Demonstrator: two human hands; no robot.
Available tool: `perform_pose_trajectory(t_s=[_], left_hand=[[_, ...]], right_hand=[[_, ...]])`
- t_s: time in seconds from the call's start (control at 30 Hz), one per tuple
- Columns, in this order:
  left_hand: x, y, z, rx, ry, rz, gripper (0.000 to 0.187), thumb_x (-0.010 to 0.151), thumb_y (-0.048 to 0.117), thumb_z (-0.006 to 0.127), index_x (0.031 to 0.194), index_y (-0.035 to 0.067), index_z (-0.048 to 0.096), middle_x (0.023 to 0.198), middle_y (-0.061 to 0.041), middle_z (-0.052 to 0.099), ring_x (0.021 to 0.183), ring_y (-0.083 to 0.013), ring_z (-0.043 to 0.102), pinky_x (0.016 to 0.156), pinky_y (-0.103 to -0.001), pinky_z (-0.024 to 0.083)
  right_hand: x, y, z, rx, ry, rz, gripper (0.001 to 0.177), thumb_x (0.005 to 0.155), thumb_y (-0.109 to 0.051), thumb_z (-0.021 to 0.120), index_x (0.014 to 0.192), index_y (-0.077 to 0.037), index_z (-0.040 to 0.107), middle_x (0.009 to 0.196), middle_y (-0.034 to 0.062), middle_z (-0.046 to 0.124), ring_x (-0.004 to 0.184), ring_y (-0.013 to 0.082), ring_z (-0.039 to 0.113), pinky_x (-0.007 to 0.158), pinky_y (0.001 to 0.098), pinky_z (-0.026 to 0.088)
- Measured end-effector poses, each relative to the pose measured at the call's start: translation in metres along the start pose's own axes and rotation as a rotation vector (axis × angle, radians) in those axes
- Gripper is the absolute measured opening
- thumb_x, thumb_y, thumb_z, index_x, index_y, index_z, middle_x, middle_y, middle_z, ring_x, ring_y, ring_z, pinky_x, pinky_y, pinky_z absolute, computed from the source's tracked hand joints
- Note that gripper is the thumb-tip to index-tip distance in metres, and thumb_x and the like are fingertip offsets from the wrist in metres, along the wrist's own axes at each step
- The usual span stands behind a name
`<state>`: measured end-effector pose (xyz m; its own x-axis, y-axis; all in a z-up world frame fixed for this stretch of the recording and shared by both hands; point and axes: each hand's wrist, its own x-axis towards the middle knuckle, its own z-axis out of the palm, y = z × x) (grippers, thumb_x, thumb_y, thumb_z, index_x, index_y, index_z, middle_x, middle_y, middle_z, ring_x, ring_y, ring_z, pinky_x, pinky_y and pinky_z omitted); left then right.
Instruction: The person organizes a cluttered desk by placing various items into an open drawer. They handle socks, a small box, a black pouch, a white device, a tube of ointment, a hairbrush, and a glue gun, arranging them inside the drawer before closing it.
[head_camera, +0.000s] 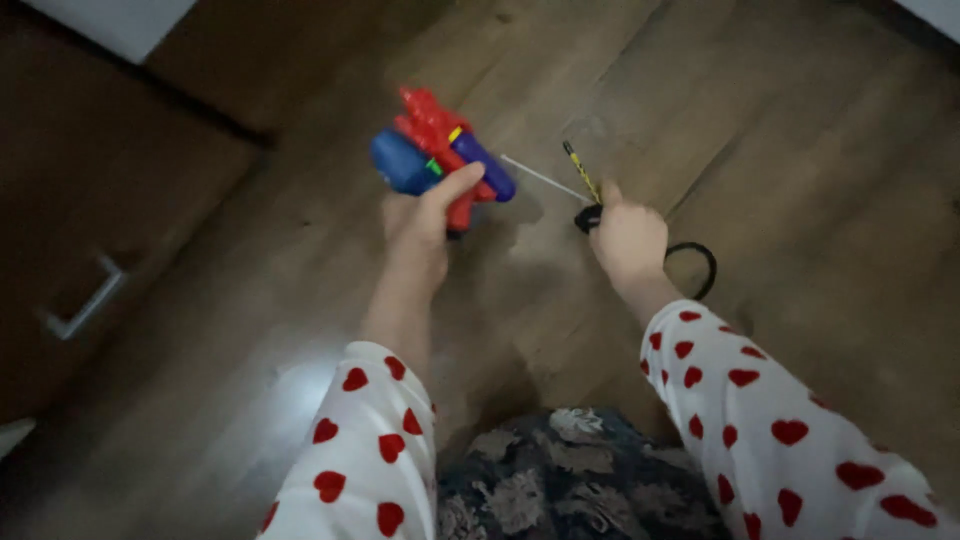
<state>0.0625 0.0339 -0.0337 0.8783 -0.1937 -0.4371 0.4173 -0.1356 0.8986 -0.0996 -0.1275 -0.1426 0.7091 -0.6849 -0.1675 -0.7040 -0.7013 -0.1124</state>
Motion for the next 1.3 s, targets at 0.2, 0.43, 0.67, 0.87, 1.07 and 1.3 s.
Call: perform_pose_trajectory(t_s=[0.2,0.43,0.67,0.87,1.07,1.3], left_hand=[[-0.008,-0.018,0.002,-0.16,-0.003,-0.188,0.078,0.059,0.018,0.099,0.124,0.001,0.062,0.114,-0.013,0.067,0.108,-0.0317,0.067,0.086,-0.055,0.055],[0.007,-0.026,0.014,-0.238,-0.009,-0.213,0.078,0.059,0.015,0.1,0.126,0.002,0.062,0.114,-0.014,0.068,0.105,-0.0345,0.069,0.086,-0.059,0.057],[0.004,-0.016,0.01,-0.372,0.066,-0.239,0.073,0.06,0.011,0.097,0.122,-0.002,0.061,0.112,-0.019,0.068,0.1,-0.0348,0.071,0.086,-0.057,0.058],[0.009,-0.038,-0.006,-0.464,0.081,-0.308,0.073,0.062,0.012,0.096,0.123,-0.003,0.059,0.111,-0.021,0.065,0.097,-0.0353,0.07,0.088,-0.058,0.057],[0.008,-0.04,-0.004,-0.442,0.033,-0.324,0.075,0.065,0.014,0.095,0.126,-0.003,0.057,0.113,-0.021,0.065,0.098,-0.0361,0.07,0.09,-0.06,0.056],[0.004,-0.038,-0.006,-0.371,-0.022,-0.311,0.066,0.065,0.015,0.095,0.119,0.002,0.061,0.107,-0.016,0.067,0.093,-0.0324,0.07,0.09,-0.057,0.056]], right_hand=[[0.012,0.045,0.061,-0.167,0.335,-0.13,0.007,0.088,-0.016,0.06,0.084,-0.021,0.062,0.065,0.0007,0.066,0.07,0.0239,0.071,0.07,0.0391,0.054],[0.036,0.051,0.062,-0.283,0.235,-0.337,0.009,0.085,-0.02,0.061,0.088,-0.019,0.053,0.067,0.0006,0.069,0.066,0.0209,0.072,0.066,0.0375,0.054],[0.028,0.042,0.033,-0.242,-0.165,-0.313,0.044,0.082,-0.031,0.077,0.107,-0.01,0.049,0.085,0.0106,0.075,0.082,0.0328,0.077,0.074,0.0488,0.061],[0.013,0.033,0.019,-0.269,-0.285,-0.336,0.046,0.086,-0.035,0.072,0.113,-0.009,0.045,0.086,0.0107,0.075,0.084,0.0337,0.077,0.079,0.0483,0.059],[0.009,0.034,0.022,-0.325,-0.252,-0.369,0.038,0.085,-0.029,0.062,0.113,-0.01,0.046,0.083,0.0072,0.074,0.08,0.0311,0.077,0.075,0.0485,0.058],[-0.008,0.035,0.021,-0.108,-0.331,-0.265,0.047,0.094,-0.019,0.062,0.13,-0.008,0.034,0.091,0.0089,0.072,0.092,0.0294,0.071,0.097,0.0381,0.045]])
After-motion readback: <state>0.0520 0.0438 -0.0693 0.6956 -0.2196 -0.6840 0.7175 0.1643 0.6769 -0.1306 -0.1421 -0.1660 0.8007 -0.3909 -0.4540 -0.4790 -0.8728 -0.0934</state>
